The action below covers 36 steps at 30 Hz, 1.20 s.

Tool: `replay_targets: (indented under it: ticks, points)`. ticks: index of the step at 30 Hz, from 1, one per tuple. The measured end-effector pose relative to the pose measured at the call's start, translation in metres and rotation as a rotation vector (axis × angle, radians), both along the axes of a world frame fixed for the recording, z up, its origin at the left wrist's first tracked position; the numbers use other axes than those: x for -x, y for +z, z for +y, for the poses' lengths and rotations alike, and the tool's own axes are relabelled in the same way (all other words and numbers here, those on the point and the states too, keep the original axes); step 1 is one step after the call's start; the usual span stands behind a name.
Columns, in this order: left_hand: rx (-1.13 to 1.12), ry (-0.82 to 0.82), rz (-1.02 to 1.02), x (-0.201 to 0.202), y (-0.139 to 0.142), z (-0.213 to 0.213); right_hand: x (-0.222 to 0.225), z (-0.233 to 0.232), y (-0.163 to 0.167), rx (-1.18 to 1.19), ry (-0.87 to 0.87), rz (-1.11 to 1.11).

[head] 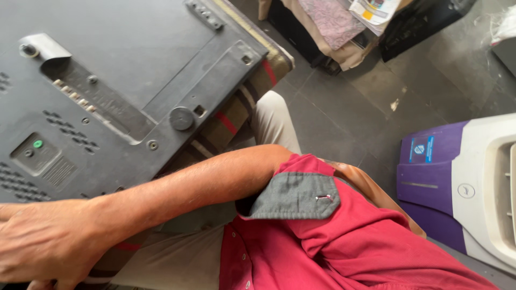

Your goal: The person uses a screwdriver to remove multiple screws from the back panel of a Sony television. The person systematically unscrews each fastener and sets them aside while working on the device placed on a workbench.

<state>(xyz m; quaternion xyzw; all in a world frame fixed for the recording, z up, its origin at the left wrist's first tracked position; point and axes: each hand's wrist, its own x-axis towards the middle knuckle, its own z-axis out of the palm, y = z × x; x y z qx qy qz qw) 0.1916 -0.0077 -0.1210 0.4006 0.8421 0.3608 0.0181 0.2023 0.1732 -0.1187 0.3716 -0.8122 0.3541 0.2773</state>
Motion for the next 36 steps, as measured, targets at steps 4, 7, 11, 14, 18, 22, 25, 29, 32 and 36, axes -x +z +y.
replay_targets:
  ticks: [4,7,11,14,18,22,25,29,32,36]
  points:
    - [0.01,0.001,0.072,0.01,0.0,-0.023,-0.009,0.013,0.039,-0.169,-0.009,-0.294]
    - [0.029,-0.02,0.147,0.005,0.018,-0.022,-0.022,0.021,0.064,-0.203,-0.094,-0.286]
    - [0.228,-0.017,0.315,-0.022,0.064,-0.009,-0.037,0.036,0.078,-0.141,-0.081,-0.22]
    - [0.39,0.058,0.371,-0.046,0.095,0.0,-0.043,0.038,0.086,-0.308,-0.045,-0.29]
    - [0.308,0.07,0.404,-0.054,0.114,0.009,-0.058,0.051,0.103,-0.306,-0.001,-0.294]
    - [0.398,0.133,0.53,-0.064,0.114,0.005,-0.086,0.087,0.119,-0.381,-0.115,-0.289]
    - [0.403,0.172,0.571,-0.07,0.109,0.003,-0.11,0.115,0.125,-0.494,-0.257,-0.258]
    - [0.416,0.191,0.584,-0.072,0.107,0.002,-0.133,0.13,0.123,-0.567,-0.326,-0.233]
    - [0.435,0.198,0.57,-0.074,0.108,0.003,-0.138,0.125,0.116,-0.574,-0.359,-0.213]
    - [0.512,0.197,0.593,-0.077,0.109,0.007,-0.139,0.118,0.107,-0.597,-0.419,-0.182]
